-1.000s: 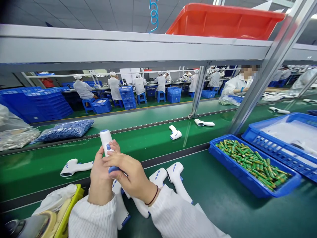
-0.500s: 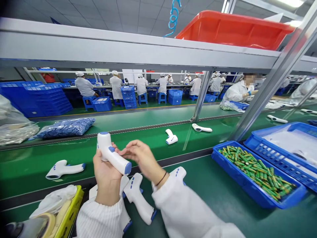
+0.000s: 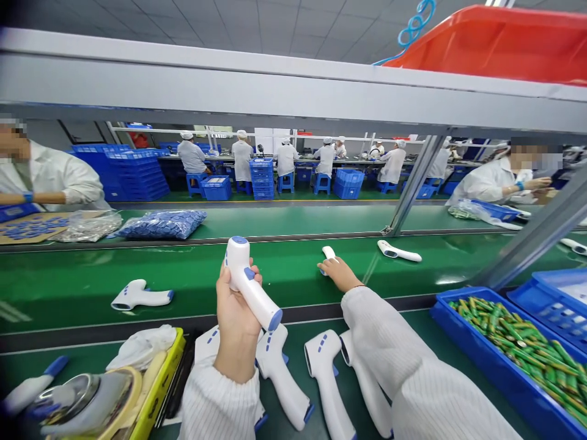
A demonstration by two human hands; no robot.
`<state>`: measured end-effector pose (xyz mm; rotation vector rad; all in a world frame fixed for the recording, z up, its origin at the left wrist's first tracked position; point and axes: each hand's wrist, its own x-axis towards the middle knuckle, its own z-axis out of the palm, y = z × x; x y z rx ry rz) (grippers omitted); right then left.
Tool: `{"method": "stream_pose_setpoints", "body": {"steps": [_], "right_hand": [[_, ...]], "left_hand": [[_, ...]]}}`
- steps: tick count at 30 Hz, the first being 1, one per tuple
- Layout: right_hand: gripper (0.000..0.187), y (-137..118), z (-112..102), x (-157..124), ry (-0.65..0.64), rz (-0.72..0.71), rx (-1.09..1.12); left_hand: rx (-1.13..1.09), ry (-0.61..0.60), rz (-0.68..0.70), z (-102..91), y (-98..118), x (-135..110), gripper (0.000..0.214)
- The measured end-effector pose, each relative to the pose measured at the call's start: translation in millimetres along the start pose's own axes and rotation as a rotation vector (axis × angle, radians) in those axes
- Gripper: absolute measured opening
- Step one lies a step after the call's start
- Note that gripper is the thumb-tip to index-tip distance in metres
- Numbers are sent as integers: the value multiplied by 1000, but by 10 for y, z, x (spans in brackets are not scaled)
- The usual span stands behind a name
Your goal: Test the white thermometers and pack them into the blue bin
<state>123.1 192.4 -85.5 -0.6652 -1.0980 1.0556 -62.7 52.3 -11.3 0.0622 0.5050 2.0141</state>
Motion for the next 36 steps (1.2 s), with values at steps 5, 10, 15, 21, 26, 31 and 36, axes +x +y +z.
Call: {"method": "stream_pose_setpoints", "body": {"steps": [5, 10, 15, 21, 26, 31, 36], "right_hand": [[16, -223, 90, 61, 100, 90, -16], [37, -529, 249, -204, 225, 159, 139], [35, -791, 384, -492, 143, 376, 519], [23, -815, 341, -515, 240, 349, 407], [31, -750, 314, -529, 225, 260, 367], [40, -714, 370, -600, 69, 230, 194], [39, -736, 419, -647, 25, 229, 125]], "left_hand": [[12, -49, -12, 27, -50, -56, 42], [50, -73, -26, 12, -113, -93, 45], [165, -95, -51, 9, -183, -123, 47], [801, -439, 236, 21, -200, -277, 63], [1181, -407, 400, -205, -351, -83, 47], [1190, -187, 82, -625, -507, 438, 73], [1156, -293, 45, -579, -502, 383, 71]]}}
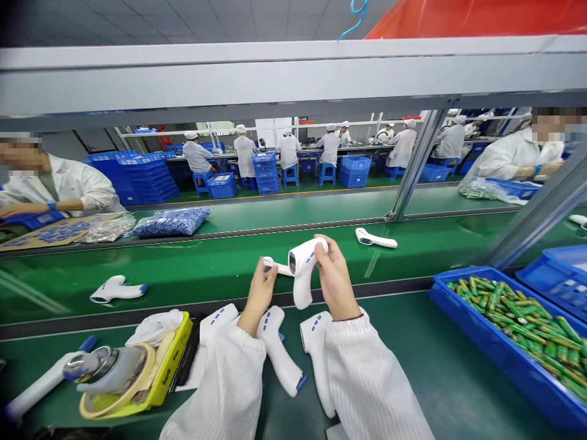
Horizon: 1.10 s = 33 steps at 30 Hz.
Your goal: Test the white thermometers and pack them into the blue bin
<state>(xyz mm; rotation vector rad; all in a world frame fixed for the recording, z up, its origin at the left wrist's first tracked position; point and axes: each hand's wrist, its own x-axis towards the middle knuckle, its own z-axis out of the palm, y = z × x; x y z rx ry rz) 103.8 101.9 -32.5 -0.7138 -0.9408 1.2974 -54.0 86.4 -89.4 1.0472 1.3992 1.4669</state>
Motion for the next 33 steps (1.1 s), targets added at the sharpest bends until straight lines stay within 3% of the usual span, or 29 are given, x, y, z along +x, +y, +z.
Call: {"method": "stream_pose_setpoints", "body": {"steps": [4, 5, 10, 14, 33], "right_hand": [[44, 8, 55, -42, -68, 45, 60], [45, 12, 73, -57, -98, 74, 78], [33, 5, 169, -145, -206, 80, 170], [25, -36, 213, -186, -243, 56, 230], [26, -44, 231, -196, -224, 128, 428]], "left_hand": [[-89, -347, 199, 165, 355, -332, 60], [-91, -382, 262, 196, 435, -412, 62], [81, -238, 403, 242, 685, -651, 54], [94, -265, 430, 232, 770, -717, 54], [285, -232, 477, 192, 889, -834, 56]]}}
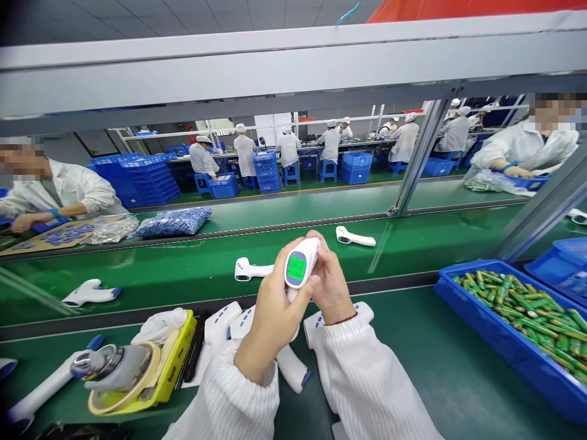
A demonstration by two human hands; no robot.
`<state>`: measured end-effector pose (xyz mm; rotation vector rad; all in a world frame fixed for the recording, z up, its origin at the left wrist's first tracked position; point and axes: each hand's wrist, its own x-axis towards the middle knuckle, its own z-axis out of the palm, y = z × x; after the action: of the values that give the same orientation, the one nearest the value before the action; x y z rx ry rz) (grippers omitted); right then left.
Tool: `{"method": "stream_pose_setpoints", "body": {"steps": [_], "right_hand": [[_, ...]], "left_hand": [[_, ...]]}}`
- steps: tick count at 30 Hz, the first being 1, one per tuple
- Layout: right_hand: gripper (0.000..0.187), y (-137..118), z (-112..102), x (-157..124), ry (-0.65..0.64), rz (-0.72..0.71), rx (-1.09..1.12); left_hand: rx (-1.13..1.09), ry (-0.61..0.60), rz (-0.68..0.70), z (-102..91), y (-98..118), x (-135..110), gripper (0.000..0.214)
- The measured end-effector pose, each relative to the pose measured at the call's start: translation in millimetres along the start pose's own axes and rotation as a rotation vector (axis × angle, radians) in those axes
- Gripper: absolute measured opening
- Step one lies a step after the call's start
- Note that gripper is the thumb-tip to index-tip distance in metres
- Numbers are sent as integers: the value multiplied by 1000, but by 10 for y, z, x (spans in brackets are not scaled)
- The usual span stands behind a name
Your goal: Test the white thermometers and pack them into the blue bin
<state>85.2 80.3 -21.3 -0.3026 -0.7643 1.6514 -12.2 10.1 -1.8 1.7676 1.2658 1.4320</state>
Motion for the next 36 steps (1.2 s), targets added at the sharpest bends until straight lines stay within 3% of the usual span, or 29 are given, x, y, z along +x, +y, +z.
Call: {"method": "stream_pose_setpoints", "body": {"steps": [8, 14, 17, 29, 34, 36], "right_hand": [[23, -14, -4, 1, -11, -1, 5], [41, -10, -12, -19, -4, 32, -78], [41, -19, -14, -19, 7, 21, -107], [45, -23, -33, -17, -117, 6, -96], [41, -6, 1, -1, -83, -102, -174], [39, 46, 52, -19, -89, -195, -271]], "left_hand": [[36, 3, -21, -8, 31, 3, 57], [-14, 67, -32, 6, 9, -7, 51], [-43, 76, -55, 10, 15, -10, 51], [-53, 104, -62, 38, 9, -6, 50], [-63, 218, 38, 84, -47, 15, 56], [-151, 254, 4, 53, -84, 55, 50]]}}
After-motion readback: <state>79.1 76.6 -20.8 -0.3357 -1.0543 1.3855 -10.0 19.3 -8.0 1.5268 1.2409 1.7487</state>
